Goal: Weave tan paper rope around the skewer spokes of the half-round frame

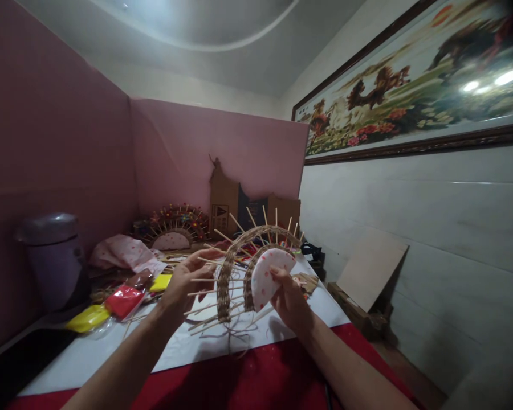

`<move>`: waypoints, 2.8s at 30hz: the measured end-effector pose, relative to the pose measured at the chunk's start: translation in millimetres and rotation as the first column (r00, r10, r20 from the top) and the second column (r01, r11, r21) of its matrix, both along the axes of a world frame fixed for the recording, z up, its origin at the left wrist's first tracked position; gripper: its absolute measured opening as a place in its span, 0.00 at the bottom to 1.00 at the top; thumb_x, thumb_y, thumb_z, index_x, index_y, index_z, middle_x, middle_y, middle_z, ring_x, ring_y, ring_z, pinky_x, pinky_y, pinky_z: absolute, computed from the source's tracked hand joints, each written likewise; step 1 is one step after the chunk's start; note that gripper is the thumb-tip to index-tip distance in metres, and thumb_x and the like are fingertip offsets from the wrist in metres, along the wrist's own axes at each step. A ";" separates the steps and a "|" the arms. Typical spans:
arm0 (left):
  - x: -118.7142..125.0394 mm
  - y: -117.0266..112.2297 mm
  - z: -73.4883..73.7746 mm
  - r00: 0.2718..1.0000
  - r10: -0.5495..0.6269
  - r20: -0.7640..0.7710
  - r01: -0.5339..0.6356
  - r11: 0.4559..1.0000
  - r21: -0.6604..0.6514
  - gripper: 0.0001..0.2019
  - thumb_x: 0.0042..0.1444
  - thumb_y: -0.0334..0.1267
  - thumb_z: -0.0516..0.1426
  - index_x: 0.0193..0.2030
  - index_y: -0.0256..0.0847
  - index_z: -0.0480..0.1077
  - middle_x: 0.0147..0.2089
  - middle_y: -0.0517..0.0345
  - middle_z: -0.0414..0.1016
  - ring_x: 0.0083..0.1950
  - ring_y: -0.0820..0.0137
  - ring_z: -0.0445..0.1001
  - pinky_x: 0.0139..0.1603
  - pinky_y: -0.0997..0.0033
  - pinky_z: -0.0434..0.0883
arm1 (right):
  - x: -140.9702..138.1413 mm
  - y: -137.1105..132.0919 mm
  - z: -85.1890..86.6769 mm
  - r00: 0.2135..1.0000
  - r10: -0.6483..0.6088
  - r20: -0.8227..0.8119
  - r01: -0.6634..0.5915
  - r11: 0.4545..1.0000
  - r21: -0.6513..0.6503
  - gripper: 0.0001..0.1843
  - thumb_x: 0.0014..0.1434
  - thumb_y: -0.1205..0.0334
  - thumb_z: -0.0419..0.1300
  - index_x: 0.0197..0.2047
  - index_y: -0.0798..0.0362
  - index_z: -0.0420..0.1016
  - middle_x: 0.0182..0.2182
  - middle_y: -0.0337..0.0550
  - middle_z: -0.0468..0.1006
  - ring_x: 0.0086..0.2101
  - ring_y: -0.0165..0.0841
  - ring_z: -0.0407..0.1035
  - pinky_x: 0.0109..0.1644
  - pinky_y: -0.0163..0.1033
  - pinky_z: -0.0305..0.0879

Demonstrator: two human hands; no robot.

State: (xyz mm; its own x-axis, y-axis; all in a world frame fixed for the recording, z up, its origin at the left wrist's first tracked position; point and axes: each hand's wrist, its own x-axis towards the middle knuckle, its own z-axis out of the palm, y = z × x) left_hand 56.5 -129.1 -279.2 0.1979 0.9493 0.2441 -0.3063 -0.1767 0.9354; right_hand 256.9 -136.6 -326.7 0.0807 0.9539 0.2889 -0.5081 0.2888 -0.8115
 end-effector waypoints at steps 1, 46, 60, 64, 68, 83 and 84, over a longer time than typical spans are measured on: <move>-1.2 -2.3 6.4 0.994 -0.103 0.017 0.104 0.993 -0.047 0.19 0.37 0.35 0.64 0.40 0.40 0.73 0.32 0.56 0.77 0.25 0.74 0.71 0.23 0.77 0.65 | -0.7 -1.0 1.7 0.999 0.028 -0.022 -0.028 0.999 -0.015 0.08 0.46 0.56 0.63 0.27 0.51 0.70 0.21 0.33 0.73 0.24 0.29 0.67 0.31 0.35 0.65; -11.5 2.4 -39.2 0.536 0.811 -0.235 -0.218 0.402 0.889 0.05 0.51 0.34 0.56 0.31 0.40 0.75 0.30 0.54 0.74 0.34 0.66 0.69 0.37 0.68 0.64 | 4.4 15.8 -10.7 0.954 -0.048 -0.296 -0.011 0.981 -0.195 0.13 0.38 0.63 0.71 0.30 0.50 0.76 0.27 0.33 0.79 0.27 0.29 0.72 0.35 0.35 0.68; -5.2 -7.5 -54.0 0.551 0.750 -0.367 -0.077 0.484 0.872 0.10 0.52 0.34 0.56 0.38 0.47 0.77 0.33 0.56 0.81 0.29 0.69 0.77 0.30 0.74 0.65 | 6.6 17.2 -13.0 0.947 -0.078 -0.313 0.025 0.985 -0.170 0.16 0.37 0.60 0.71 0.33 0.48 0.75 0.29 0.32 0.80 0.31 0.30 0.74 0.33 0.34 0.70; -5.7 -7.2 -52.4 0.531 0.775 -0.344 -0.080 0.449 0.890 0.09 0.53 0.35 0.56 0.38 0.45 0.77 0.32 0.56 0.81 0.27 0.69 0.77 0.27 0.76 0.66 | 7.8 17.9 -13.6 0.936 -0.080 -0.343 0.016 0.982 -0.187 0.17 0.38 0.59 0.71 0.33 0.48 0.75 0.30 0.32 0.80 0.30 0.29 0.74 0.34 0.33 0.70; -9.0 -6.4 -48.8 0.430 0.858 -0.282 -0.023 0.323 0.946 0.10 0.56 0.34 0.53 0.40 0.41 0.75 0.29 0.56 0.80 0.23 0.71 0.75 0.25 0.76 0.65 | 8.7 18.9 -11.9 0.914 -0.102 -0.394 0.019 0.977 -0.210 0.18 0.37 0.59 0.72 0.34 0.50 0.75 0.29 0.34 0.81 0.29 0.29 0.74 0.32 0.33 0.72; -12.9 -8.7 -32.1 0.541 0.645 -0.541 0.015 0.635 0.772 0.13 0.59 0.36 0.49 0.44 0.44 0.73 0.41 0.56 0.79 0.38 0.68 0.78 0.38 0.69 0.71 | 16.7 17.7 2.9 0.896 -0.078 -0.438 0.007 0.987 -0.161 0.12 0.42 0.60 0.69 0.32 0.54 0.76 0.26 0.37 0.80 0.25 0.28 0.73 0.29 0.31 0.71; -12.8 -8.2 -32.3 0.587 0.596 -0.549 0.008 0.673 0.740 0.13 0.59 0.37 0.49 0.44 0.45 0.74 0.42 0.57 0.79 0.40 0.68 0.77 0.40 0.69 0.71 | 16.9 18.3 2.9 0.893 -0.078 -0.444 0.006 0.987 -0.163 0.12 0.42 0.61 0.69 0.32 0.54 0.77 0.27 0.37 0.80 0.25 0.28 0.73 0.29 0.31 0.71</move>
